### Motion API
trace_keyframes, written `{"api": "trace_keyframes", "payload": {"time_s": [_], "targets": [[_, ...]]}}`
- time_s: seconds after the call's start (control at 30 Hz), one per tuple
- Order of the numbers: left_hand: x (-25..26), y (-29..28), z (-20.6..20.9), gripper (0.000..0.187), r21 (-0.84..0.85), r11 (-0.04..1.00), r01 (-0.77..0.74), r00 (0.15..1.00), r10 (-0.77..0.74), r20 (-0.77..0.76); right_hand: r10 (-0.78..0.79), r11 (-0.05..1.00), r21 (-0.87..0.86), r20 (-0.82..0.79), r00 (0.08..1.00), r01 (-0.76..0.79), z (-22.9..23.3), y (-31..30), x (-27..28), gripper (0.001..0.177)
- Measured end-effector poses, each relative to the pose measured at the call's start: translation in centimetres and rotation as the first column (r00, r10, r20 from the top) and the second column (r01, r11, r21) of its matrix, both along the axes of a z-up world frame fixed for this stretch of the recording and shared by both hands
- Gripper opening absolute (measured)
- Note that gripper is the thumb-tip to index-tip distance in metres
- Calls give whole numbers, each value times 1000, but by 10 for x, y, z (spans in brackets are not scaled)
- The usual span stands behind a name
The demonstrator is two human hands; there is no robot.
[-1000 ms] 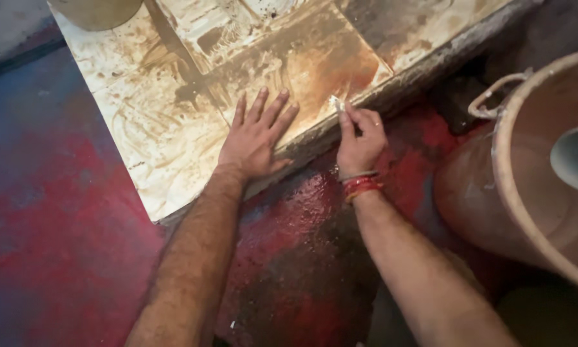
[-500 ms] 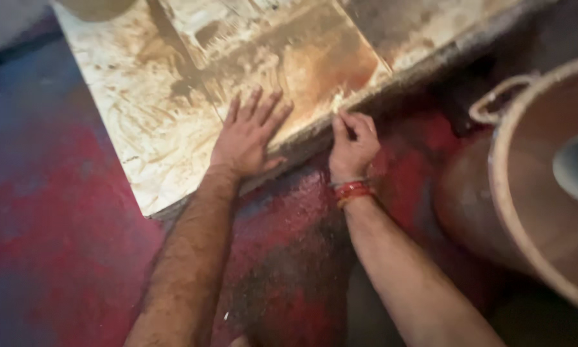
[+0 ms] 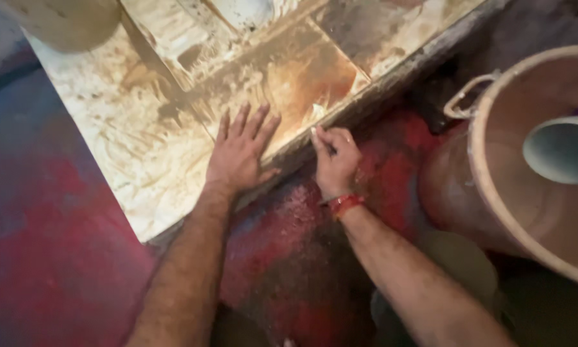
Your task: The person applies a beige grout-like substance to the floor tiles around a squat toilet using a sponge and a small tool. They spread the material across the tile surface and into the joints, then smooth and clean the edges with the tool.
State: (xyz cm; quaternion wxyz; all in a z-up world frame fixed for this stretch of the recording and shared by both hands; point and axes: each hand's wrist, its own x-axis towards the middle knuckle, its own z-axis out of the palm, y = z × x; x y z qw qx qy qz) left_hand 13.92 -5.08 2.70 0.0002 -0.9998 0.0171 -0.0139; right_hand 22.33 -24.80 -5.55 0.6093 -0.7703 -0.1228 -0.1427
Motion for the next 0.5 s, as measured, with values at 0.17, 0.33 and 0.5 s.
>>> {"api": "trace_keyframes", "payload": {"time_s": [0.17,0.33,0.5], "targets": [[-8,-9,-3,115,-37,998,-50,998,51,28,-176,983,61,3,984,175,5,11,1,17],[-8,-15,-3,118,-27,992,-121,992,121,16,-360,925,8,-306,881,381,-7,22,-4,18],[-7,-20,1,120,-87,984,-158,986,162,34,-322,923,174,-138,937,343,-24,28,13,20]]}}
